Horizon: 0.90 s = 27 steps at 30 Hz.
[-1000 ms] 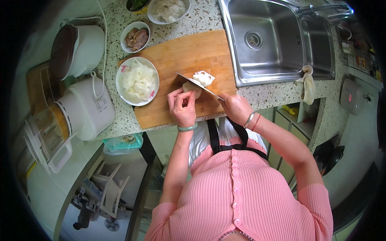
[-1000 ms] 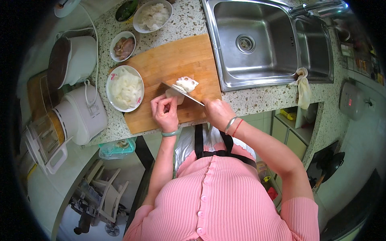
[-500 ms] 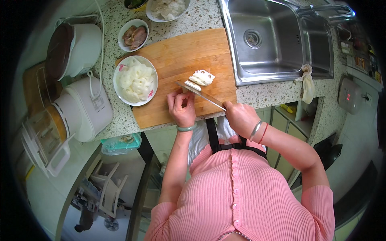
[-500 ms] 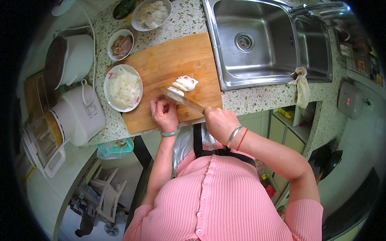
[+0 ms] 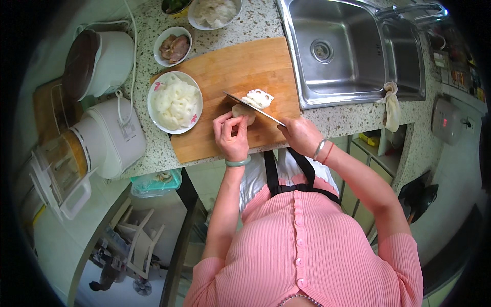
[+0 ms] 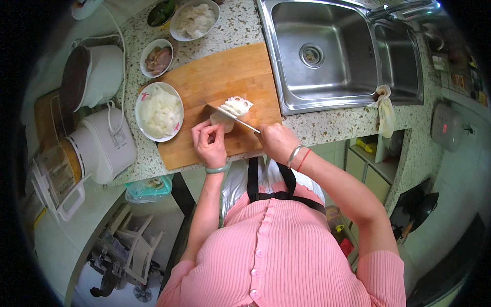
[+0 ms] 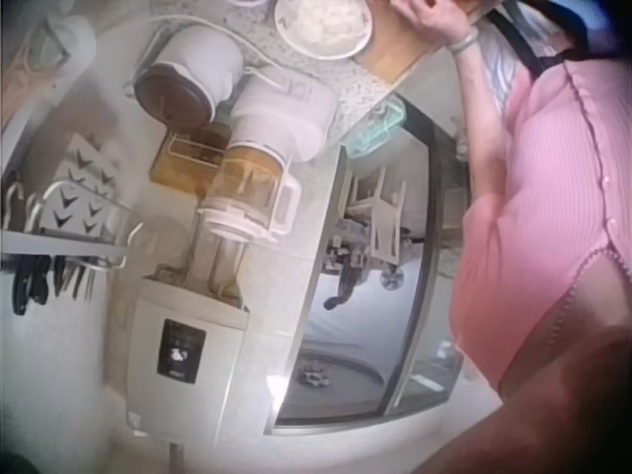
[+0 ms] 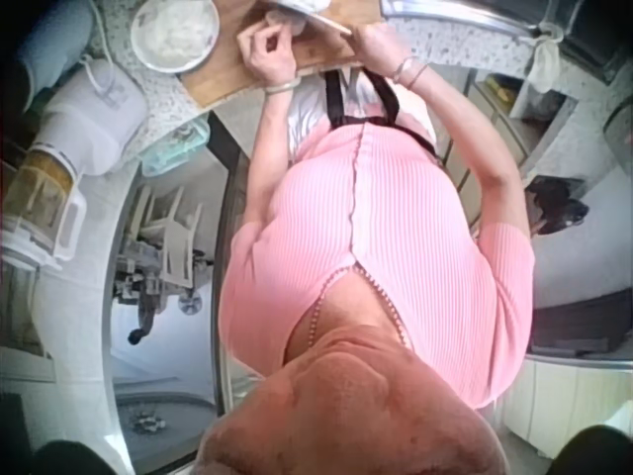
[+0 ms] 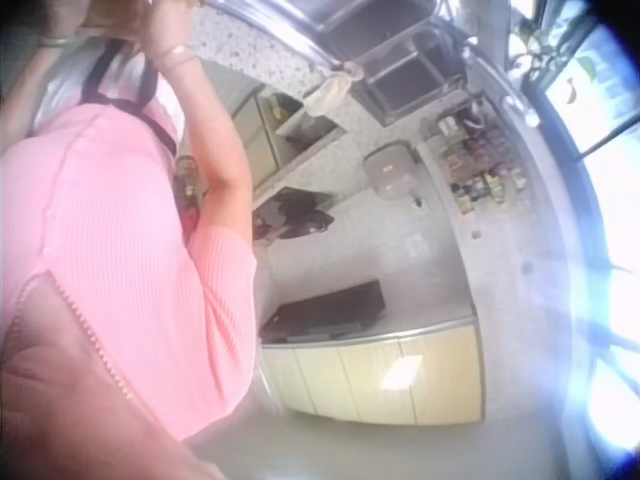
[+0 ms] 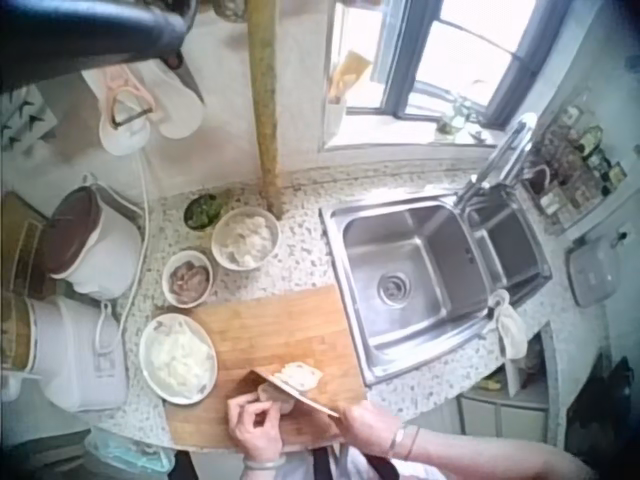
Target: The person slices a lotus root into thin rounds on a wooden cutting board using a cleaver, then transfers the slices into a white bowl. The person then slices a piece of ginger into thin strips on the same board.
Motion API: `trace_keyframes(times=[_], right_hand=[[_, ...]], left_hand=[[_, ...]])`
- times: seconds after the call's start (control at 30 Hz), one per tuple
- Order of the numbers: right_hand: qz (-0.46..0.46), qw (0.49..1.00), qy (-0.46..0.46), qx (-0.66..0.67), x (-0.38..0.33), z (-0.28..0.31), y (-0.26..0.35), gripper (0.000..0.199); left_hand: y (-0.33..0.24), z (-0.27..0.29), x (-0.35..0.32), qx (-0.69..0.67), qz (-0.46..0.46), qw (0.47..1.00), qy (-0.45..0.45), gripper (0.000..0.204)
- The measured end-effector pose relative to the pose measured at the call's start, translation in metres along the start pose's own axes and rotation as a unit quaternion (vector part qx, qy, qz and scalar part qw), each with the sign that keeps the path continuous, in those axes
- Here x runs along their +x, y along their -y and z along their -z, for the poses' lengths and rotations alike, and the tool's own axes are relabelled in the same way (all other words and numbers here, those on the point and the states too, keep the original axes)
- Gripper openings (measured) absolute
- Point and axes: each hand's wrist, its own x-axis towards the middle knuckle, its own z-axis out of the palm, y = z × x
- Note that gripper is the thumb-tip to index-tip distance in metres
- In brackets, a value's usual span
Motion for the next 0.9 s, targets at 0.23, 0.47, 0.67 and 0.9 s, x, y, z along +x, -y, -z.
trace_keyframes(times=[0.23,0.47,0.67,0.9], right_hand=[[-0.001,0.998,0.037,-0.041,-0.041,0.031,0.019,0.011],[-0.040,0.994,0.076,-0.062,-0.042,0.028,0.028,0.020],[-0.044,0.990,0.103,-0.083,-0.042,0.033,0.038,0.022],[-0.052,0.992,0.084,-0.075,-0.034,0.033,0.044,0.010]], left_hand=[[0.004,-0.003,-0.005,-0.010,0.022,1.000,-0.013,0.017],[-0.001,-0.002,-0.002,-0.011,0.003,1.000,-0.016,0.015],[-0.001,0.000,-0.003,-0.008,0.009,1.000,-0.014,0.014],[-0.002,0.000,-0.004,-0.020,0.022,0.999,-0.013,0.014]])
